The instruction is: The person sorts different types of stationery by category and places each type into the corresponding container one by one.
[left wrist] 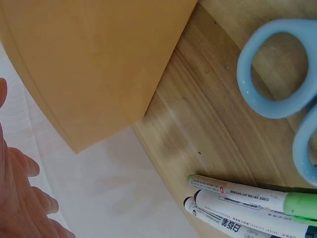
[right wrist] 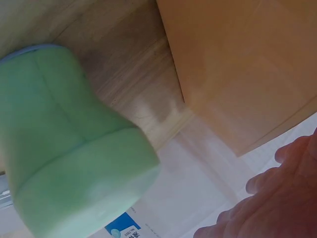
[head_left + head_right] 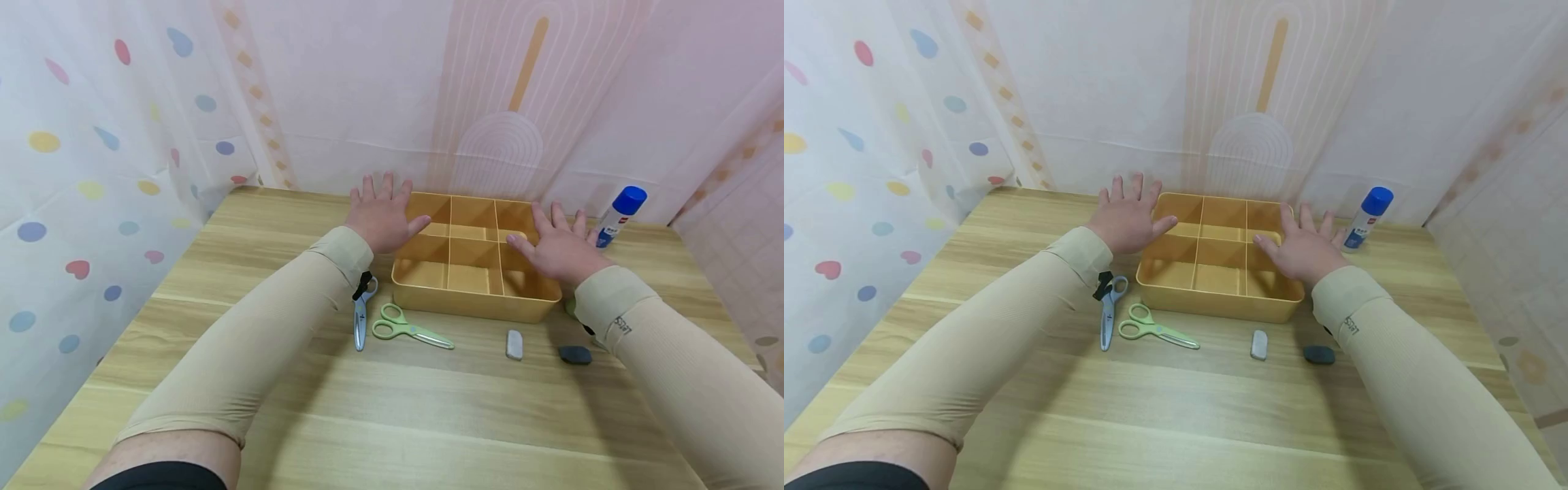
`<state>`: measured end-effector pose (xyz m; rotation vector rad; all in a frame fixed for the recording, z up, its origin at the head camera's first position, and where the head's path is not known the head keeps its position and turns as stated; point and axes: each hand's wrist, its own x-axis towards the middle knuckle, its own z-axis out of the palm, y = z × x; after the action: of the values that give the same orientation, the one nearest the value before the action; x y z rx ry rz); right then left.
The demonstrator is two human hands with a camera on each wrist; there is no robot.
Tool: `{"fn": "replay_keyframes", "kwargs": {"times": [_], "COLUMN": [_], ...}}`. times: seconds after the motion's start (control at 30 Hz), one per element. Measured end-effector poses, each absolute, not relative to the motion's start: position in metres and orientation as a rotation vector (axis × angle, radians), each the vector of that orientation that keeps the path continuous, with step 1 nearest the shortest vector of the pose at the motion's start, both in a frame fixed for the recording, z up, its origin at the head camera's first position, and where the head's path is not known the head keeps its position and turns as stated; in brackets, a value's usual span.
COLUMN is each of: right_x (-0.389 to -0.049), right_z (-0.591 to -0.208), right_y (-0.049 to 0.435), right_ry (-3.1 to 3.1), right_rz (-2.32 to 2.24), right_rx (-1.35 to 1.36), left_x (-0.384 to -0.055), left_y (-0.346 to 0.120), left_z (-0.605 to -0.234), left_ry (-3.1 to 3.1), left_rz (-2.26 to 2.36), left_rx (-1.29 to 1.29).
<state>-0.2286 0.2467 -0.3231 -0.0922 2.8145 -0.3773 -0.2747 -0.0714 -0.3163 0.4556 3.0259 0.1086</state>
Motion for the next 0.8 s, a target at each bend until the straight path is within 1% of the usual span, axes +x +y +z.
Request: {"fn": "replay_keyframes", "kwargs": {"times": [0.27,0.43,0.53,0.8], "right_x": [-0.226,-0.218,-0.214,-0.201], "right_z": [-0.321,-0.314,-0.309,-0.3], "right_y": [0.246,0.246,0.248,0.258], "right_ry": [2.833,2.868,2.871,2.897], "right_rz": [-0.407,-0.469,-0.521,-0.58], "right_rx": [-0.105,-0.094,-0.077,-0.051], "left_x": [-0.274,-0.265,-0.256,-0.234], "left_y": [-0.075,-0.079,-0.082,-0.079], "left_z": [-0.319,-0.322,-0.326,-0.341], "left_ry": [3.007,2.923,2.807,2.589], "left_rz": [0.218,0.555,0.754,1.049], "left_rx": [0.447,0.455,0.392,0.266]}}
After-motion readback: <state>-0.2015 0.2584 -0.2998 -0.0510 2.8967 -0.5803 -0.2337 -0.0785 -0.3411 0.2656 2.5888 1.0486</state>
